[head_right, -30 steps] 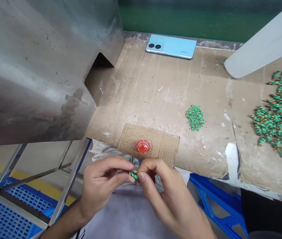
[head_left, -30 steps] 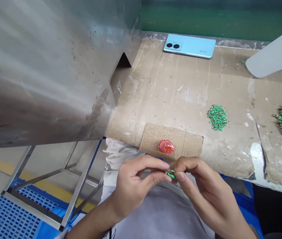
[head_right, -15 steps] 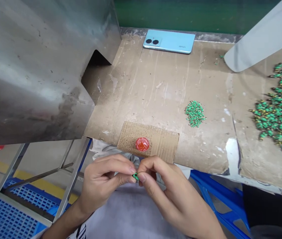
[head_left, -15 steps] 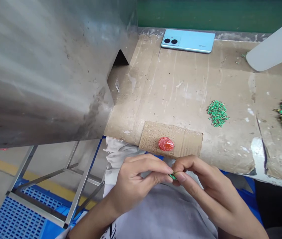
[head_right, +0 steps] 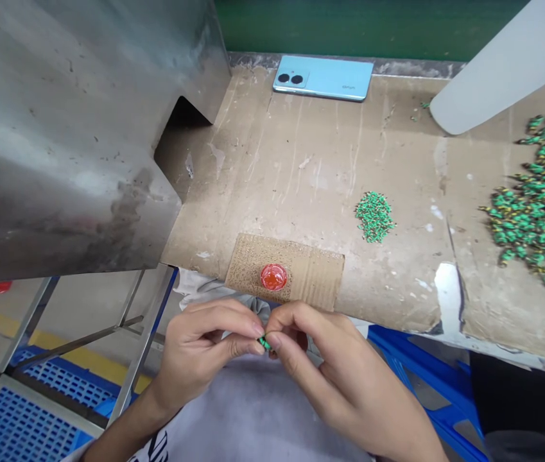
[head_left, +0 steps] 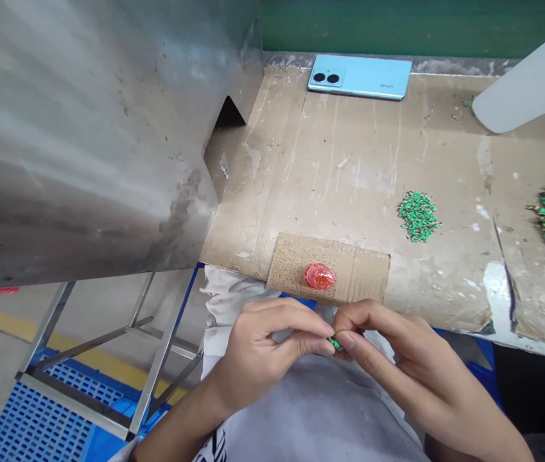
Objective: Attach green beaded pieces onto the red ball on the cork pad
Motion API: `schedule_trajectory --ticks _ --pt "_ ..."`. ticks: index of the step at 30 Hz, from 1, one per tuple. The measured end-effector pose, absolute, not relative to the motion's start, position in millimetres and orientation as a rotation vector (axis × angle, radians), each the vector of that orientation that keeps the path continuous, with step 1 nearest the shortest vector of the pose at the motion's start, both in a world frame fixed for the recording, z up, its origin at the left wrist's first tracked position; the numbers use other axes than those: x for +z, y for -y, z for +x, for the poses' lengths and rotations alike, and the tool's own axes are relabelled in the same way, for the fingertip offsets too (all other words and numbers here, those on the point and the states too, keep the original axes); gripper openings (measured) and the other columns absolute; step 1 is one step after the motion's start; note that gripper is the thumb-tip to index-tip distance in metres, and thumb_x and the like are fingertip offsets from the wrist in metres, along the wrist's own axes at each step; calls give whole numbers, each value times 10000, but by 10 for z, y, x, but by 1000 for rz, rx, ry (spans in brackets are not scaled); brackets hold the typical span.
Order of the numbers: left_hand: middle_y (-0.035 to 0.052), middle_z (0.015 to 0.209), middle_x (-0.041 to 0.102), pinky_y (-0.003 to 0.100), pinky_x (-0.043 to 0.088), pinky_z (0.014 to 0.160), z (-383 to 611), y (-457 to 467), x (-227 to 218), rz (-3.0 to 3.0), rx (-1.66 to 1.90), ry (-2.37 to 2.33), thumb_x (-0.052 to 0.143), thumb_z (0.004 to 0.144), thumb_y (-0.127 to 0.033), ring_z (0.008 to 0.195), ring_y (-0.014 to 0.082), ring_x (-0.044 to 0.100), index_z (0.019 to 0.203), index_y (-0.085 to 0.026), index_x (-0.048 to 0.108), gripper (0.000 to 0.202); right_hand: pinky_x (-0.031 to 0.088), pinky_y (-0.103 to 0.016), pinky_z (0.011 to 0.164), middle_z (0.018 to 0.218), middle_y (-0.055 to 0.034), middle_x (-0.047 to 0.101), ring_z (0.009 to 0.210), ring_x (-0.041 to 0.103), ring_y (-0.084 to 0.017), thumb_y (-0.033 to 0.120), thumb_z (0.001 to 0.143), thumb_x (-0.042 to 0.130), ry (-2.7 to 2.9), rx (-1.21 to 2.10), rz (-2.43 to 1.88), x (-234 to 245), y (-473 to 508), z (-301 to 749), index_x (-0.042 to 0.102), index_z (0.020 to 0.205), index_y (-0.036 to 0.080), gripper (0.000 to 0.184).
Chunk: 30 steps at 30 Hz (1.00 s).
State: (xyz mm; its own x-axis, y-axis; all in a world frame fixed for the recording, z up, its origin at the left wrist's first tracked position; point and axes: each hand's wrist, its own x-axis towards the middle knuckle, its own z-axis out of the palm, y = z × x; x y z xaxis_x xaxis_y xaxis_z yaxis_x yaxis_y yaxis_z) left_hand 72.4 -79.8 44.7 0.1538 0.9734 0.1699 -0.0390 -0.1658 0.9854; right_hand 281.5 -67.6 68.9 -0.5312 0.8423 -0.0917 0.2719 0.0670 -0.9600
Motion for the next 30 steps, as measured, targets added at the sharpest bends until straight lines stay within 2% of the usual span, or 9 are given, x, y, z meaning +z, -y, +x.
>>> schedule_trajectory --ticks 6,16,23,27,30 --pt "37 771 827 201 615 714 729 811 440 1371 1201 -982 859 909 -131 734 150 781 891 -163 830 47 531 -181 628 830 58 727 707 704 -99 250 1102 550 1916 1434 -1122 755 654 2823 651 1000 276 146" --pt "37 803 786 205 606 711 723 802 427 1441 1250 -1000 829 942 -158 759 142 748 857 -164 805 89 545 -157 666 854 79 734 714 701 -71 238 1104 534 1880 1502 -1150 789 678 2783 657 1016 287 160" --pt "40 837 790 225 625 731 707 818 420 1535 1298 -955 753 993 -119 772 149 757 916 -168 779 95 582 -191 632 883 41 789 715 751 -118 243 1048 635 1919 1416 -1144 759 745 2823 675 1095 286 75" --pt "51 835 786 225 626 731 705 821 414 1589 1315 -931 672 1013 -49 787 151 757 954 -151 773 155 604 -188 647 905 32 787 730 767 -126 189 1023 668 1920 1381 -1113 723 803 2825 650 1178 292 187" --pt "46 824 795 212 624 729 720 812 414 1565 1337 -915 738 984 -62 776 146 760 956 -151 781 103 602 -186 637 869 33 776 719 765 -127 144 1020 646 1911 1272 -1101 677 817 2802 650 1144 288 190"
